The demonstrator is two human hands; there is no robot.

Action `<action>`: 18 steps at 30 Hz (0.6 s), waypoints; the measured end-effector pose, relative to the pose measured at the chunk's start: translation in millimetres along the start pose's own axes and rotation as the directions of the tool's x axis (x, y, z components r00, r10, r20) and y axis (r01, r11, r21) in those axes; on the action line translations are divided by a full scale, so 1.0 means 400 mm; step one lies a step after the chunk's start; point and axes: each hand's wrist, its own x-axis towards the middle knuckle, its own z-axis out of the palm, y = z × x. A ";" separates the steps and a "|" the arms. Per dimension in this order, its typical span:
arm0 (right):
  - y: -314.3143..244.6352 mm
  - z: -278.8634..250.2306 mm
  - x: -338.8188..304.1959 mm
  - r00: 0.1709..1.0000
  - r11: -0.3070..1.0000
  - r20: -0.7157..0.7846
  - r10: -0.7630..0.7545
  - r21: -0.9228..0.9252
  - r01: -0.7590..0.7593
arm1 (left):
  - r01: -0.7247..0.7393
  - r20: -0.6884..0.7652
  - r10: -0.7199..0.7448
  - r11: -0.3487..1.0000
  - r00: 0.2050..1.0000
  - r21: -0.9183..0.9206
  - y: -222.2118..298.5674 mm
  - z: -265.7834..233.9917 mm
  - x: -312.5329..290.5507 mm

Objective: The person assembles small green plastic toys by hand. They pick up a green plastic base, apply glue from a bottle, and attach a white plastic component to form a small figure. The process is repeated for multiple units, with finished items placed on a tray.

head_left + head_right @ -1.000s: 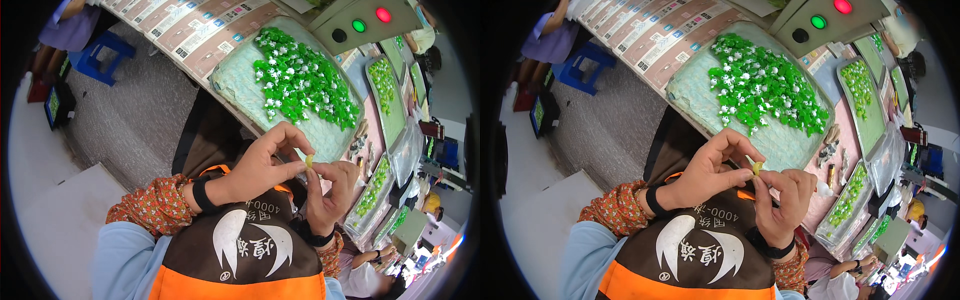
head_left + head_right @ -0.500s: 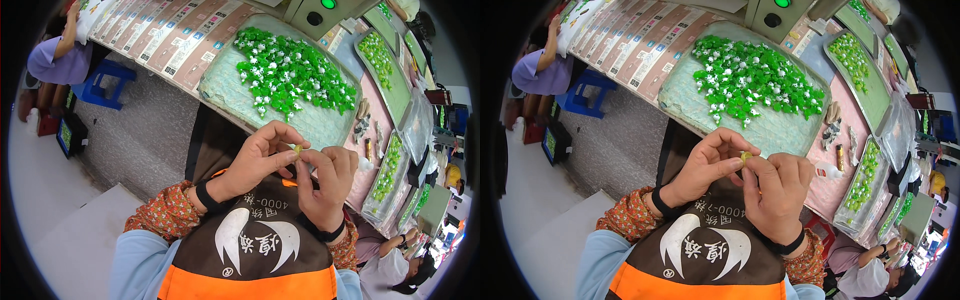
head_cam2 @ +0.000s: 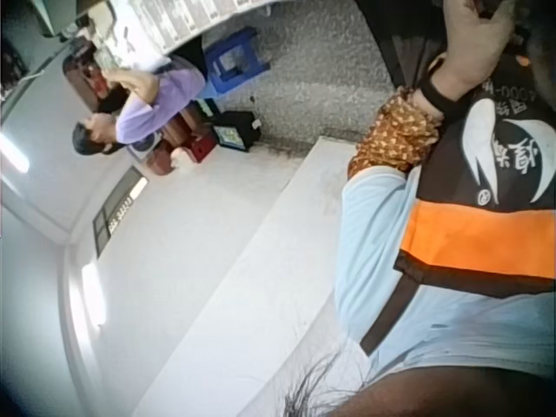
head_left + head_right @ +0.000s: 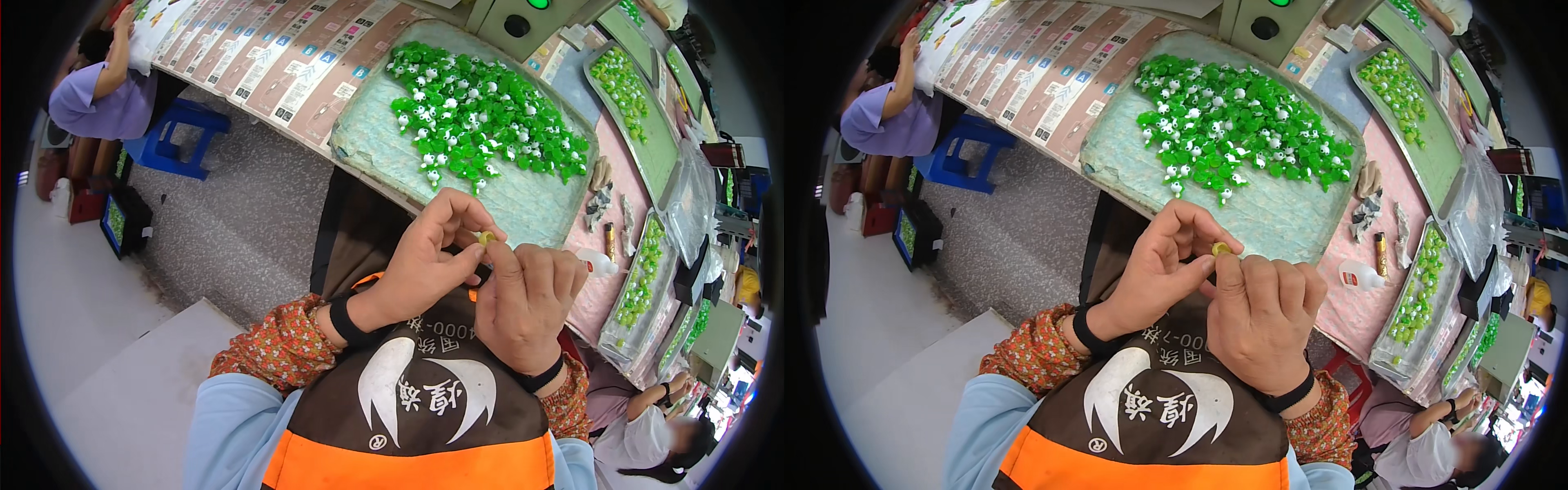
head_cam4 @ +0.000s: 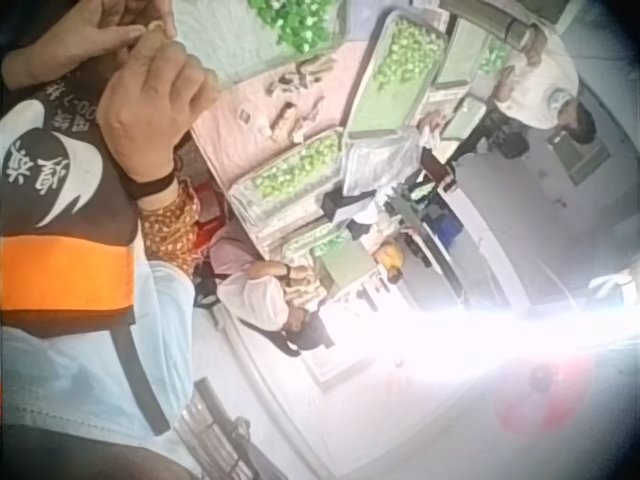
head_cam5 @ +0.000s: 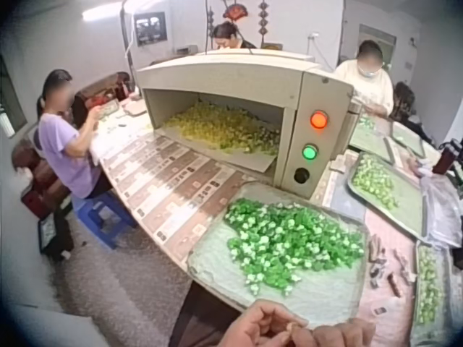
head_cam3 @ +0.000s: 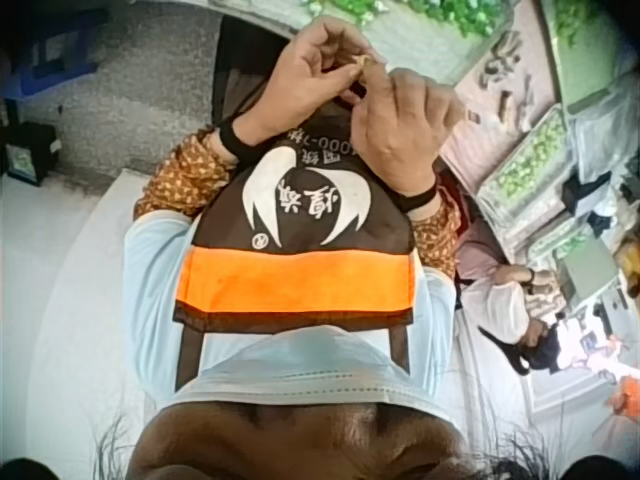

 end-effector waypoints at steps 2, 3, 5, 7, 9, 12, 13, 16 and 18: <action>-0.001 0.002 0.000 1.000 1.000 0.010 0.000 0.004 0.000 | -0.001 -0.023 0.001 1.000 1.000 0.001 -0.001 0.002 -0.001; 0.001 0.001 0.001 1.000 1.000 0.017 0.008 0.021 -0.008 | -0.015 -0.018 0.016 0.997 1.000 0.080 0.000 0.000 -0.002; 0.004 -0.002 0.003 0.999 0.998 0.034 0.023 0.055 -0.025 | -0.042 -0.006 0.045 0.971 0.999 0.235 0.002 -0.004 -0.004; 0.004 0.000 0.004 0.999 0.996 0.037 0.027 0.080 -0.030 | -0.045 -0.010 0.049 0.957 0.999 0.288 0.005 -0.004 -0.007; 0.004 0.003 0.004 0.999 0.995 0.040 0.030 0.096 -0.033 | -0.040 -0.025 0.051 0.941 0.998 0.335 0.012 0.000 -0.009; 0.006 0.007 0.004 0.999 0.994 0.042 0.031 0.107 -0.035 | -0.037 -0.057 0.065 0.916 0.996 0.400 0.017 0.007 -0.010; 0.005 0.006 0.004 0.999 0.993 0.042 0.032 0.110 -0.036 | -0.047 -0.060 0.079 0.905 0.995 0.423 0.015 0.008 -0.010; 0.006 0.008 0.005 0.999 0.993 0.035 0.030 0.115 -0.033 | -0.040 -0.070 0.078 0.899 0.994 0.435 0.013 0.011 -0.010; 0.006 0.010 0.006 0.999 0.992 0.034 0.031 0.120 -0.035 | -0.014 -0.082 0.053 0.910 0.995 0.415 0.014 0.012 -0.010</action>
